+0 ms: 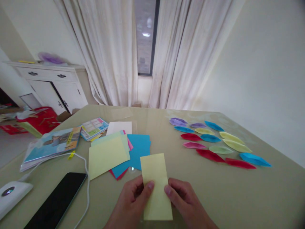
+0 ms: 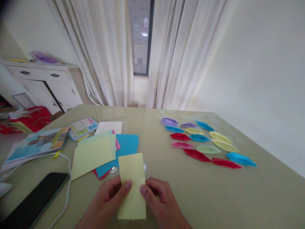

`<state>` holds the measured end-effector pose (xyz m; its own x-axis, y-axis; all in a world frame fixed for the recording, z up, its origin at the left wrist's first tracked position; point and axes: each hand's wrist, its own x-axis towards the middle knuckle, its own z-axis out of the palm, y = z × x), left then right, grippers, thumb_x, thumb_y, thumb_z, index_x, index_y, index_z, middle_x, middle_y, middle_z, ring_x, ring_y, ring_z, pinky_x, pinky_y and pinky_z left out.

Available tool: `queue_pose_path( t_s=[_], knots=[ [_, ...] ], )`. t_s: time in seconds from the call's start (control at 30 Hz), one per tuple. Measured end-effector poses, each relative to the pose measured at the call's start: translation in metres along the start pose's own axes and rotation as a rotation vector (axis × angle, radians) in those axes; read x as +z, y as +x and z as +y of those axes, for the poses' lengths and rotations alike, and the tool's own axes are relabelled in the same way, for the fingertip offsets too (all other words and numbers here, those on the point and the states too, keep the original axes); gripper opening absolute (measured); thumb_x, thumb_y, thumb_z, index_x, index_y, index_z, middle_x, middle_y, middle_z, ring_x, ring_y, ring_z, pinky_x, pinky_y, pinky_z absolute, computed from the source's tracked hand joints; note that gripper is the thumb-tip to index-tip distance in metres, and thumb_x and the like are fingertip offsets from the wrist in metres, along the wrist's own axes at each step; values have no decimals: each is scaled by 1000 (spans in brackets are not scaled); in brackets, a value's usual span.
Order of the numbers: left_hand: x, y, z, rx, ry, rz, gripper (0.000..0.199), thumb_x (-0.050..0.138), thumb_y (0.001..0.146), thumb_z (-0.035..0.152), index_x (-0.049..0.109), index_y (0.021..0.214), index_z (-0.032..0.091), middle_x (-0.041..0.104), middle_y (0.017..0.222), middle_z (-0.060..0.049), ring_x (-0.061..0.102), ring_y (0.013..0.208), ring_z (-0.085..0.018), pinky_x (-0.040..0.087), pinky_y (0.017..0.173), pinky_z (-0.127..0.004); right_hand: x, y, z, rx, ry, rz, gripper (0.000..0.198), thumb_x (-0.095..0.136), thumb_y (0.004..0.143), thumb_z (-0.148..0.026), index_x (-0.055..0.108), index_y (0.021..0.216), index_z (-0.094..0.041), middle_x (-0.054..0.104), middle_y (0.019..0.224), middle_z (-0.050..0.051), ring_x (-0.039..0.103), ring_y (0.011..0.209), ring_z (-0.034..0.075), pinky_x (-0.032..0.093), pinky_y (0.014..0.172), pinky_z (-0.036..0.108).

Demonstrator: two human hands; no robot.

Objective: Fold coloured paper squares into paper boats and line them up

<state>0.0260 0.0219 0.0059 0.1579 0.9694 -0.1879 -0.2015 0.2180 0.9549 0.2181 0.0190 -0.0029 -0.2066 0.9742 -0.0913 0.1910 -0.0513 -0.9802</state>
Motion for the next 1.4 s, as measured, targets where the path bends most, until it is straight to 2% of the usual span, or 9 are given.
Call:
queue_pose_path(
  t_s=[0.1, 0.2, 0.4, 0.67, 0.87, 1.1, 1.2, 1.27, 1.4],
  knots=[
    [-1, -6, 0, 48, 118, -38, 48, 80, 81, 66, 85, 84, 18, 72, 69, -6, 69, 71, -26, 56, 65, -31, -4, 2, -6, -12, 98, 2, 56, 62, 98, -67, 74, 83, -15, 60, 74, 3, 51, 68, 16, 42, 61, 25],
    [3, -9, 2, 45, 54, -41, 50, 77, 84, 67, 84, 85, 18, 71, 69, -5, 67, 67, -23, 54, 63, -28, -5, 0, -12, -4, 119, -3, 55, 63, 99, -65, 74, 78, -15, 57, 70, 1, 46, 64, 14, 40, 59, 25],
    [2, -10, 11, -7, -12, 95, 52, 80, 81, 69, 81, 82, 18, 70, 67, -4, 61, 59, -16, 44, 51, -21, -2, -11, -8, -21, -18, 8, 54, 64, 98, -65, 79, 80, -16, 63, 74, 5, 56, 68, 18, 46, 63, 27],
    [-2, -14, 7, 2, 71, 46, 54, 74, 88, 69, 79, 86, 16, 71, 71, -5, 63, 62, -17, 45, 53, -21, -5, -12, -5, -143, -83, -25, 58, 56, 102, -65, 77, 76, -17, 60, 66, 3, 53, 61, 16, 48, 61, 26],
    [-3, -16, 1, -7, 155, 40, 57, 68, 90, 72, 77, 84, 17, 62, 62, -1, 60, 58, -17, 43, 51, -21, -2, -17, -11, -146, -81, 101, 58, 61, 98, -67, 79, 73, -18, 65, 67, 4, 59, 63, 18, 52, 64, 27],
    [-1, -14, 3, 0, 81, -4, 52, 71, 90, 69, 77, 86, 17, 70, 70, -5, 63, 63, -17, 44, 54, -21, 2, -22, -10, -113, -112, 221, 61, 60, 95, -76, 84, 81, -22, 72, 78, 7, 63, 71, 21, 57, 73, 32],
    [2, -14, 3, 5, 36, -14, 53, 72, 88, 70, 74, 86, 18, 69, 68, -3, 61, 61, -15, 44, 53, -20, 1, -22, -7, -96, -151, 131, 62, 59, 97, -74, 82, 77, -20, 72, 76, 6, 65, 77, 23, 56, 82, 34],
    [3, -14, 3, -11, 53, 8, 54, 73, 87, 72, 71, 83, 18, 66, 64, -1, 58, 57, -14, 42, 51, -20, 1, -21, -9, -70, -139, 71, 61, 60, 96, -73, 83, 80, -19, 75, 83, 7, 66, 83, 25, 55, 84, 35],
    [5, -13, 3, 34, 93, 139, 56, 67, 89, 75, 65, 79, 20, 60, 62, 1, 53, 56, -13, 40, 48, -19, 5, -15, -12, -5, -52, -203, 64, 58, 95, -77, 85, 93, -19, 77, 91, 8, 66, 82, 25, 52, 71, 29]
  ],
)
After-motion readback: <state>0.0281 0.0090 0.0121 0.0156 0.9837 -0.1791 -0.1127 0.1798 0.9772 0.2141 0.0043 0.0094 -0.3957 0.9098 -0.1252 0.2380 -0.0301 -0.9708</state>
